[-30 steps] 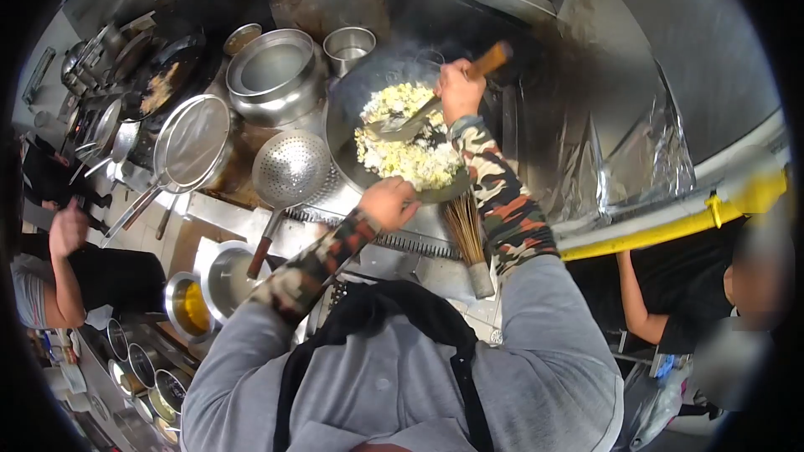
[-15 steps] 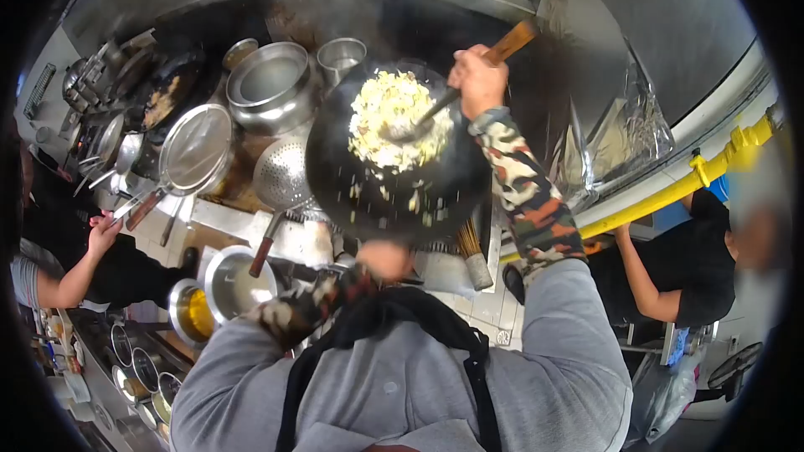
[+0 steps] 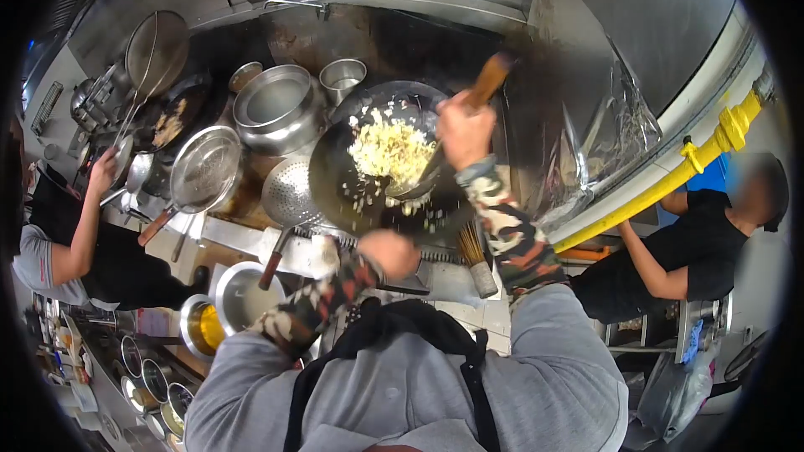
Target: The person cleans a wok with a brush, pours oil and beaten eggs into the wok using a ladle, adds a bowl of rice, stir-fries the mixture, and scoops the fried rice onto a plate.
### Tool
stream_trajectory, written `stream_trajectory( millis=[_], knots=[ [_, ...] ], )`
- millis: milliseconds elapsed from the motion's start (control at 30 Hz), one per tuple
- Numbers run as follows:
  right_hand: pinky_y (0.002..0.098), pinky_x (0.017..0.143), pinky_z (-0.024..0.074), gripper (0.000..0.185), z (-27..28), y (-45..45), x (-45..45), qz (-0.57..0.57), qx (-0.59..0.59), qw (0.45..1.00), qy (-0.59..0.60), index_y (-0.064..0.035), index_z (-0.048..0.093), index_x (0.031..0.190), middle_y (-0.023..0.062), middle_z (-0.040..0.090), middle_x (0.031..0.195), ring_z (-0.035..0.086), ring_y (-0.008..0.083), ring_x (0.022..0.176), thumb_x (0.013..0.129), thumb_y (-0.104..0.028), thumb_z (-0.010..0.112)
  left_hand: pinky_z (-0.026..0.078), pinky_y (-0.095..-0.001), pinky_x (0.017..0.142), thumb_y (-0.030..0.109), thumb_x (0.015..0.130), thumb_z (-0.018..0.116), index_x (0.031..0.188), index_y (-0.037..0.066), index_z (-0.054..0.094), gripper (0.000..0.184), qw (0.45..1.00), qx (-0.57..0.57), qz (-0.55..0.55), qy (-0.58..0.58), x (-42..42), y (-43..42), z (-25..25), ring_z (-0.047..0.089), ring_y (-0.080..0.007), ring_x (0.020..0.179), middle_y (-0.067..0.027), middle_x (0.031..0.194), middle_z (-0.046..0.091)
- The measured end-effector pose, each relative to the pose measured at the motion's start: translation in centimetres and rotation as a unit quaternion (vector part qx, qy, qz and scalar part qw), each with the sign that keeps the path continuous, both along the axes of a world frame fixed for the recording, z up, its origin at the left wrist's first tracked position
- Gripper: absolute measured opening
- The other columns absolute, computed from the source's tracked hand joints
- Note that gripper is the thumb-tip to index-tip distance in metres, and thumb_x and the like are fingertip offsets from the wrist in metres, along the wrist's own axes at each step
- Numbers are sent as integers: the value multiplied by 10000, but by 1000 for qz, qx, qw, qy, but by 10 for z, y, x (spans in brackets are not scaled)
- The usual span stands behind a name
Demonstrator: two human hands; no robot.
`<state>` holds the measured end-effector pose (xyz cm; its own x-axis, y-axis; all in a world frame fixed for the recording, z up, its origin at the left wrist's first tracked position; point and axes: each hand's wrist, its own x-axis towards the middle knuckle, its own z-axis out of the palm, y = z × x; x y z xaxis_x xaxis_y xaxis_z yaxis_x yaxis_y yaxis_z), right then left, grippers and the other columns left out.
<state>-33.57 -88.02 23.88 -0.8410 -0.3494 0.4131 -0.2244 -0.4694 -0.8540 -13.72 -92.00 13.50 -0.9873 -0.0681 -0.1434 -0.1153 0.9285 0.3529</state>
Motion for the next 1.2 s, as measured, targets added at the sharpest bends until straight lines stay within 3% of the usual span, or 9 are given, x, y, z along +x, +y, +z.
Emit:
stream_trajectory(
  millis=[133, 200, 333, 400, 567, 633, 767, 900, 1200],
  knots=[
    [289, 437, 370, 162, -65, -33, -23, 4, -18, 1000, -2, -29, 464, 683, 18, 423, 522, 415, 126, 413, 810, 46, 533, 514, -430, 510, 316, 821, 544, 737, 74, 692, 296, 982, -73, 59, 166, -31, -13, -66, 645, -321, 568, -131, 675, 665],
    [278, 432, 351, 203, -20, -21, -20, 6, -30, 999, -16, -51, 439, 658, 2, 391, 513, 379, 119, 400, 816, 35, 532, 527, -442, 566, 314, 826, 548, 752, 55, 689, 304, 999, -33, -4, 38, 4, 11, -64, 650, -351, 601, -136, 724, 680],
    [271, 401, 326, 231, 18, 11, 11, 54, -80, 994, -51, -60, 427, 641, -6, 411, 524, 378, 84, 405, 811, 33, 552, 529, -449, 585, 320, 840, 540, 761, 38, 692, 330, 967, 42, -25, 248, 24, 18, -79, 648, -373, 603, -156, 745, 682],
    [289, 399, 337, 209, -29, -8, 9, 11, -42, 998, -39, -61, 417, 651, 16, 368, 506, 353, 123, 384, 807, 54, 493, 523, -455, 568, 328, 852, 524, 733, 51, 690, 344, 998, -46, 42, 13, -13, -6, -23, 647, -351, 598, -145, 695, 670],
    [282, 414, 338, 246, -19, -27, -22, 59, -72, 993, -69, -76, 428, 625, -5, 406, 520, 398, 100, 415, 815, 23, 550, 503, -440, 501, 274, 789, 565, 722, 38, 679, 270, 991, -23, -117, 65, -6, -9, -79, 631, -310, 555, -161, 650, 644],
    [275, 396, 323, 231, 9, -5, -10, 77, -68, 992, -69, -72, 441, 632, -12, 409, 519, 391, 96, 404, 816, 29, 537, 524, -462, 765, 304, 792, 524, 927, 135, 719, 291, 993, 52, 15, -103, 29, 14, -42, 669, -358, 810, -204, 874, 676],
    [271, 420, 366, 178, -30, -14, 17, 35, -74, 994, -67, -53, 467, 665, 7, 462, 538, 442, 99, 433, 805, -3, 564, 538, -447, 681, 370, 843, 499, 792, 85, 709, 358, 1000, 2, -15, -23, -15, -21, -4, 672, -344, 735, -162, 760, 679],
    [283, 431, 361, 177, -46, -42, -22, 5, -65, 997, -33, -60, 426, 693, 17, 397, 539, 386, 117, 428, 817, 42, 501, 538, -469, 626, 346, 835, 533, 781, 92, 702, 309, 981, -103, 154, 52, -26, 14, -120, 671, -341, 686, -165, 733, 673],
    [280, 423, 343, 181, -60, -38, -1, -3, -36, 999, -23, -54, 427, 676, 11, 402, 529, 401, 113, 427, 800, 44, 515, 505, -436, 505, 302, 839, 522, 675, 95, 677, 306, 975, -83, 54, 201, -45, -23, -83, 641, -318, 582, -141, 662, 651]
  ],
)
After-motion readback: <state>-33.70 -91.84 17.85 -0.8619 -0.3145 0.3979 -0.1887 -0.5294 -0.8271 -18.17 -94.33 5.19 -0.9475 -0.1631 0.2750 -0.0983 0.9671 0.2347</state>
